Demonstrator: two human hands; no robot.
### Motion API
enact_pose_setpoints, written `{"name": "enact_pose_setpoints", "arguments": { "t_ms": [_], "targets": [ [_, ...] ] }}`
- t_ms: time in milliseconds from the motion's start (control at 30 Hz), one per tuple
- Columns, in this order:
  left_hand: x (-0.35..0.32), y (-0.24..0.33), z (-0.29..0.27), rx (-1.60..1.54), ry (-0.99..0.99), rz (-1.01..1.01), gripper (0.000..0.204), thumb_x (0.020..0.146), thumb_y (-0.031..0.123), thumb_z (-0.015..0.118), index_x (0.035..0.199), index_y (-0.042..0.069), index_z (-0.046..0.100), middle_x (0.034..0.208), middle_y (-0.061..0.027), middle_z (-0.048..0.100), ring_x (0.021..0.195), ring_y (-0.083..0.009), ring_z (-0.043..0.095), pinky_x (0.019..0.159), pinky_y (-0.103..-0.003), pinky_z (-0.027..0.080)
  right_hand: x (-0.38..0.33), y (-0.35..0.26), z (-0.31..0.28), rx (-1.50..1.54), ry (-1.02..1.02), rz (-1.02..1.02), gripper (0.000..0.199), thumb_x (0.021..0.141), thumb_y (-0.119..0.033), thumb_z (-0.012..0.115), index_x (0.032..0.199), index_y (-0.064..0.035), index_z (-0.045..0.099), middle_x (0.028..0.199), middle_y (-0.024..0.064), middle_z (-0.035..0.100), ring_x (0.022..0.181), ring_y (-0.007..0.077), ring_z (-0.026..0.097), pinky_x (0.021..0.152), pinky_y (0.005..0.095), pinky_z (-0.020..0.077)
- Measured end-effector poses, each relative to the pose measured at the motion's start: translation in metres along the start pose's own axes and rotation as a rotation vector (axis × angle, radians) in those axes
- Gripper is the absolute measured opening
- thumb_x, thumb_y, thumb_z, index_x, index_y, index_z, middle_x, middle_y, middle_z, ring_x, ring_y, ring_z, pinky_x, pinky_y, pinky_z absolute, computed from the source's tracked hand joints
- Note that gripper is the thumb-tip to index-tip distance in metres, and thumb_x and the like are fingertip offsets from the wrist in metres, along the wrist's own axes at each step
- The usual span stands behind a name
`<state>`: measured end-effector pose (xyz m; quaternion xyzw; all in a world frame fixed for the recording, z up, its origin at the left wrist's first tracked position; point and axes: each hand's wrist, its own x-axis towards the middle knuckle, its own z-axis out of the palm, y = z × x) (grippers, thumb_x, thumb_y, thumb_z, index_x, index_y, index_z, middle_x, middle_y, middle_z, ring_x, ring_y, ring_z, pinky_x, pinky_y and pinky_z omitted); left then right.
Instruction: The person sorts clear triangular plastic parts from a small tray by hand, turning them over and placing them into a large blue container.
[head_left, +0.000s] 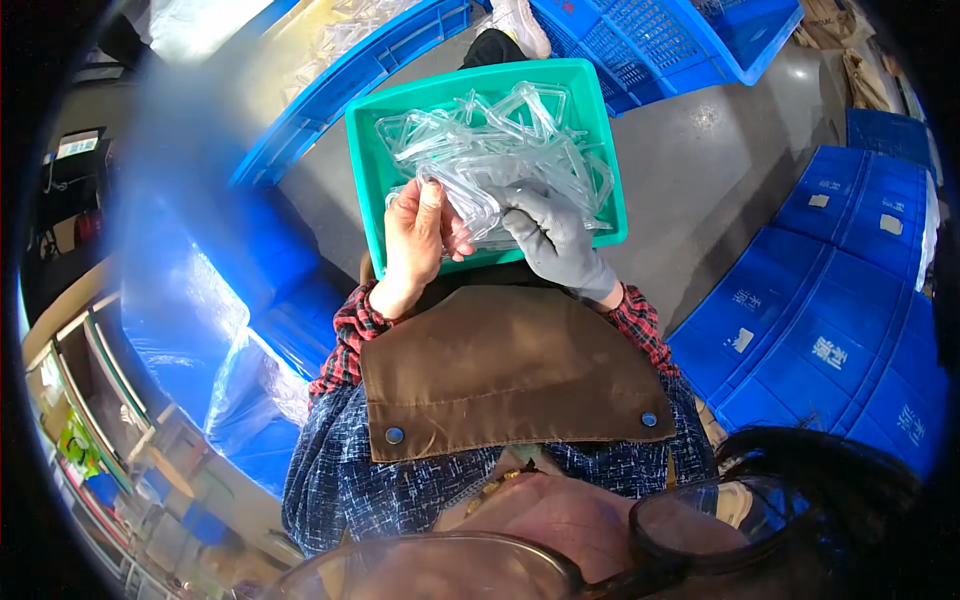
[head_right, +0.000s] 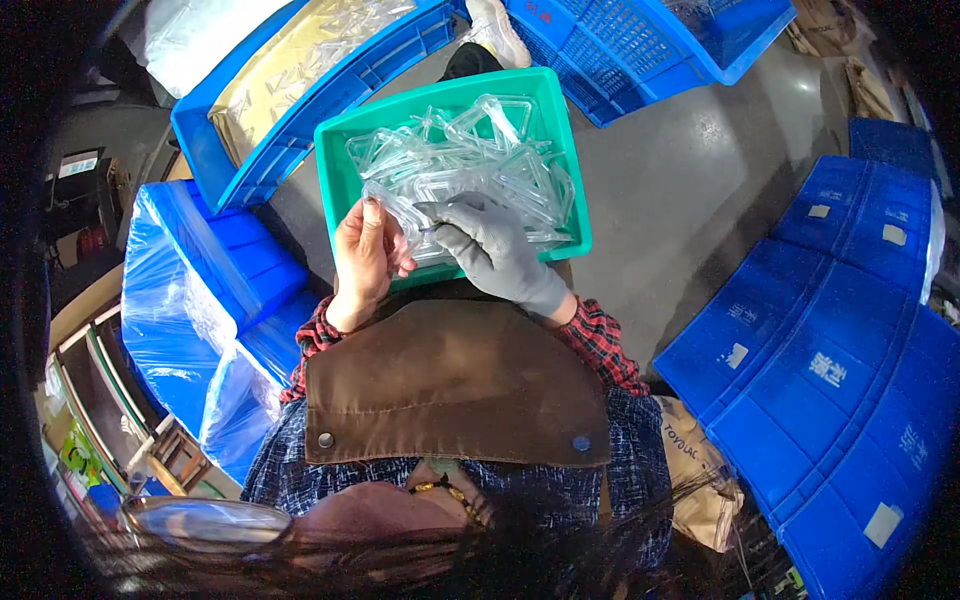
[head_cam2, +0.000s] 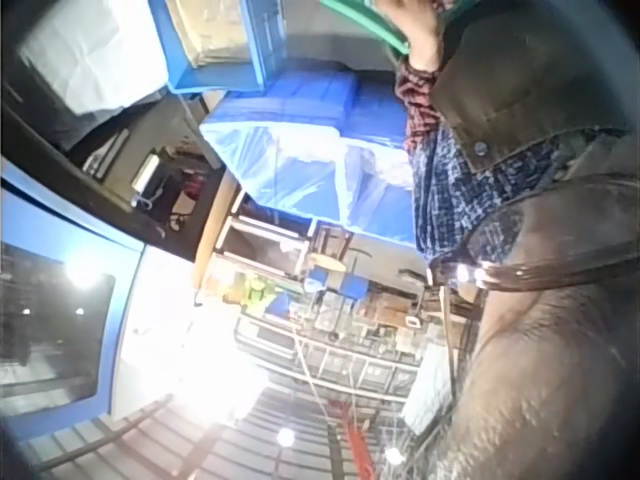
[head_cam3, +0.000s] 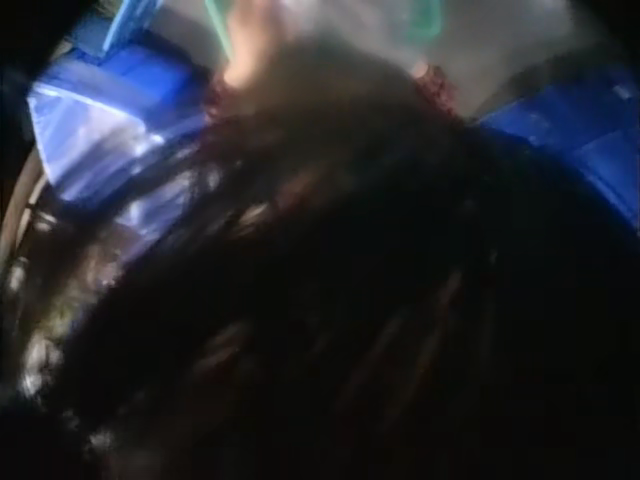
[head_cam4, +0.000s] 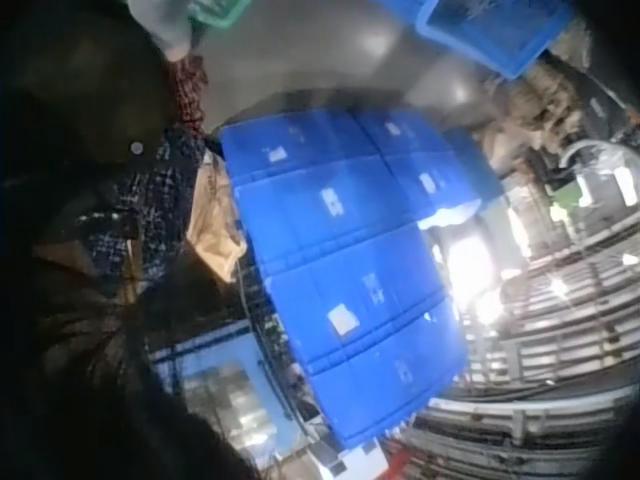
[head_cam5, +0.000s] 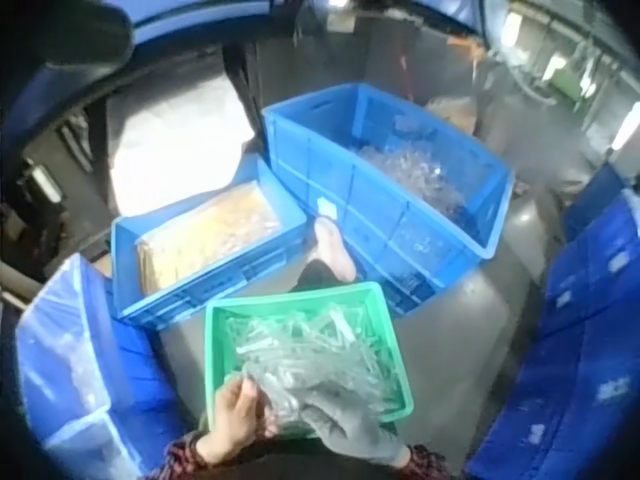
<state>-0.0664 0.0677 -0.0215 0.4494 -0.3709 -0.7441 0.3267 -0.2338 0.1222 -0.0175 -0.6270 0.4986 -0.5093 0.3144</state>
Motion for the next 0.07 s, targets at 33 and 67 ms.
{"name": "enact_pose_setpoints", "arguments": {
  "t_ms": [33,67],
  "targets": [
    [0.0001,0.0008,-0.0017,0.013,-0.018,0.008,0.031,0.091,0.032,0.042,0.082,0.003,0.045,0.052,-0.0067,0.051,0.039,-0.0141,0.053,0.032,-0.021,0.04,-0.0013,-0.0007,0.0026,-0.037,0.034,0.015,0.022,0.076,-0.007,0.061,0.098,-0.0042,0.058,0.081,0.0118,0.058,0.071,0.0272,0.056,0.062,0.0343,0.0437],
    [0.0003,0.0017,-0.004,0.025,-0.037,0.016,0.029,0.091,0.031,0.044,0.087,0.003,0.046,0.053,-0.0065,0.052,0.039,-0.0145,0.054,0.033,-0.021,0.041,-0.0028,-0.0023,0.0054,-0.074,0.067,0.03,0.025,0.076,-0.009,0.062,0.101,-0.0062,0.059,0.082,0.0113,0.058,0.072,0.0271,0.056,0.062,0.0347,0.0438]
  ]
}}
